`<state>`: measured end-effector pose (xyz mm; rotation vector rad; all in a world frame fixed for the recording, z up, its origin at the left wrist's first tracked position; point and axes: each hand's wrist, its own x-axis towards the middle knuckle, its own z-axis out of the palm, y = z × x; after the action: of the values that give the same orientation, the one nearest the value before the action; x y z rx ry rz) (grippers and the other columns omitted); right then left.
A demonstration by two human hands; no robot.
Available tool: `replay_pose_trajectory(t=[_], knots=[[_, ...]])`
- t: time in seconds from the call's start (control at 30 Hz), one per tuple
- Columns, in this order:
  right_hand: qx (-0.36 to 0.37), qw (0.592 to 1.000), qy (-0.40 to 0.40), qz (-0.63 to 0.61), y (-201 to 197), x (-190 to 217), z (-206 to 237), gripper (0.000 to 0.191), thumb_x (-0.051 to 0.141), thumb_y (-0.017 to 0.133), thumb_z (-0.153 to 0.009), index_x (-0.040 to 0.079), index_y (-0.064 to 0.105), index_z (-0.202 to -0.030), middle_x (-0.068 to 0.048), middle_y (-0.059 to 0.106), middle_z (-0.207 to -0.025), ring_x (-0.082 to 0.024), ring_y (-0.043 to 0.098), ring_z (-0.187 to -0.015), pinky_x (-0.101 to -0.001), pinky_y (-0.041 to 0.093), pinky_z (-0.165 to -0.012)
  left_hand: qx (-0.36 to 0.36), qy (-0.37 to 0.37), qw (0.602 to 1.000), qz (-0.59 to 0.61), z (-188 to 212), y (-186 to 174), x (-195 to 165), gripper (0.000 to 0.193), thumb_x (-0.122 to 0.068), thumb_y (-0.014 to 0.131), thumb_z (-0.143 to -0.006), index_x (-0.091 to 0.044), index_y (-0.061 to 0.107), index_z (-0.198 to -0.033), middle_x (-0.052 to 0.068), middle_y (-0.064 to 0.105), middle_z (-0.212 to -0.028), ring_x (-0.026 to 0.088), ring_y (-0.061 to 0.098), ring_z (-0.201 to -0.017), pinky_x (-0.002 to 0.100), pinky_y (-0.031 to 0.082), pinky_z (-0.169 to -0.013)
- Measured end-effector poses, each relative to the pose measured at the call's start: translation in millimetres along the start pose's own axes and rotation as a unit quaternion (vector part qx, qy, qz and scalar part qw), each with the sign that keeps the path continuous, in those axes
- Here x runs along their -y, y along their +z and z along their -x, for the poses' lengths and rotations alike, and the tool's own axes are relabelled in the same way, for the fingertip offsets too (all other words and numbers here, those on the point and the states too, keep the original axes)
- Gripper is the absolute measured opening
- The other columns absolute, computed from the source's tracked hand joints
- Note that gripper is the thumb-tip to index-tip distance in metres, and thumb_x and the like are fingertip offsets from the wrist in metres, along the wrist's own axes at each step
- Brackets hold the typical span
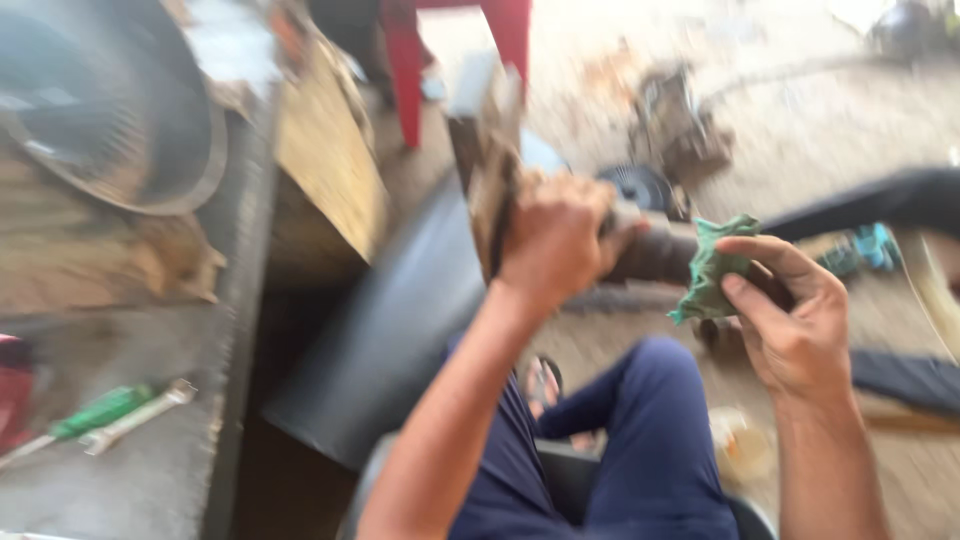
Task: The person sits in a chair and polishes a metal rotor-like component held against a wooden fixture, rubbing it repeatedly with a green abrasive cloth by hand. They reposition the component on the fixture and at one point work on it with a file before resuming rubbing with the abrasive cloth.
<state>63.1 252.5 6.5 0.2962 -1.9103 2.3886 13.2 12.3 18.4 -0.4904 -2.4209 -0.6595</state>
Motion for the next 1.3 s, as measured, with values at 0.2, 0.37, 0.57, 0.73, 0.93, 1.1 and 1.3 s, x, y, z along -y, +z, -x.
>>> replay_pose_trajectory(t=[0.2, 0.37, 0.57, 0.73, 0.93, 1.1, 1.3], knots=[[0.038, 0.997, -0.059, 0.014, 26.7, 11.1, -40.7, 0.036, -0.015, 0.060, -0.095, -0.006, 0.062, -0.130, -0.012, 0.070, -0.119, -0.018, 0.070, -0.109, -0.0317, 0.060, -0.098, 0.013, -0.025, 1.000, 0.013, 3.8, -6.4, -7.3, 0.044, -0.054, 0.071, -0.087, -0.012, 0.078, -0.099, 0.010, 0.076, -0.096, 0.030, 0.069, -0.102, 0.051, 0.042, -0.105], [0.055, 0.995, -0.052, 0.062, 41.4, -2.3, -66.2, 0.040, -0.011, 0.061, -0.096, -0.004, 0.060, -0.135, -0.010, 0.070, -0.111, -0.015, 0.069, -0.096, -0.0285, 0.058, -0.078, -0.004, -0.008, 1.000, -0.008, 3.5, -6.1, -2.1, 0.035, -0.044, 0.073, -0.082, -0.012, 0.078, -0.098, 0.009, 0.076, -0.096, 0.029, 0.070, -0.101, 0.051, 0.043, -0.103], [0.055, 0.993, -0.057, 0.088, 58.1, -14.1, -86.8, 0.037, -0.010, 0.059, -0.097, -0.004, 0.061, -0.134, -0.007, 0.069, -0.107, -0.012, 0.067, -0.093, -0.0254, 0.053, -0.072, -0.001, -0.023, 1.000, -0.001, -0.8, -17.7, -6.9, 0.037, -0.045, 0.075, -0.084, -0.010, 0.077, -0.093, 0.011, 0.075, -0.092, 0.030, 0.070, -0.098, 0.053, 0.043, -0.103], [0.047, 0.992, -0.059, 0.101, 62.1, -22.4, -94.6, 0.039, -0.008, 0.058, -0.094, -0.002, 0.061, -0.132, -0.007, 0.068, -0.108, -0.014, 0.068, -0.099, -0.0267, 0.055, -0.080, -0.023, -0.018, 0.999, 0.018, -0.9, -14.8, 3.2, 0.030, -0.039, 0.075, -0.084, -0.010, 0.077, -0.092, 0.011, 0.075, -0.090, 0.030, 0.070, -0.094, 0.053, 0.045, -0.098], [0.093, 0.967, -0.136, 0.194, 38.5, -44.0, -103.3, 0.037, -0.008, 0.058, -0.098, -0.002, 0.060, -0.135, -0.007, 0.064, -0.129, -0.014, 0.066, -0.114, -0.0292, 0.055, -0.100, -0.021, 0.002, 0.999, 0.029, 0.7, 8.9, 16.3, 0.033, -0.039, 0.078, -0.089, -0.007, 0.075, -0.096, 0.014, 0.074, -0.095, 0.034, 0.070, -0.094, 0.051, 0.047, -0.092], [0.091, 0.980, -0.107, 0.138, 28.8, -59.7, -108.8, 0.035, -0.009, 0.057, -0.102, -0.001, 0.062, -0.136, -0.005, 0.070, -0.120, -0.013, 0.069, -0.109, -0.0289, 0.057, -0.098, -0.031, 0.031, 0.999, 0.007, 5.3, 24.3, 24.9, 0.034, -0.040, 0.078, -0.092, -0.008, 0.077, -0.101, 0.012, 0.074, -0.095, 0.032, 0.068, -0.099, 0.055, 0.040, -0.101], [0.077, 0.901, -0.222, 0.365, 32.5, -67.4, -106.8, 0.032, -0.009, 0.056, -0.097, 0.002, 0.074, -0.121, -0.011, 0.074, -0.111, -0.020, 0.072, -0.102, -0.0331, 0.056, -0.091, -0.046, 0.057, 0.997, 0.000, 7.4, 39.6, 27.7, 0.033, -0.036, 0.076, -0.094, -0.005, 0.075, -0.105, 0.012, 0.074, -0.103, 0.032, 0.066, -0.107, 0.052, 0.038, -0.104]])
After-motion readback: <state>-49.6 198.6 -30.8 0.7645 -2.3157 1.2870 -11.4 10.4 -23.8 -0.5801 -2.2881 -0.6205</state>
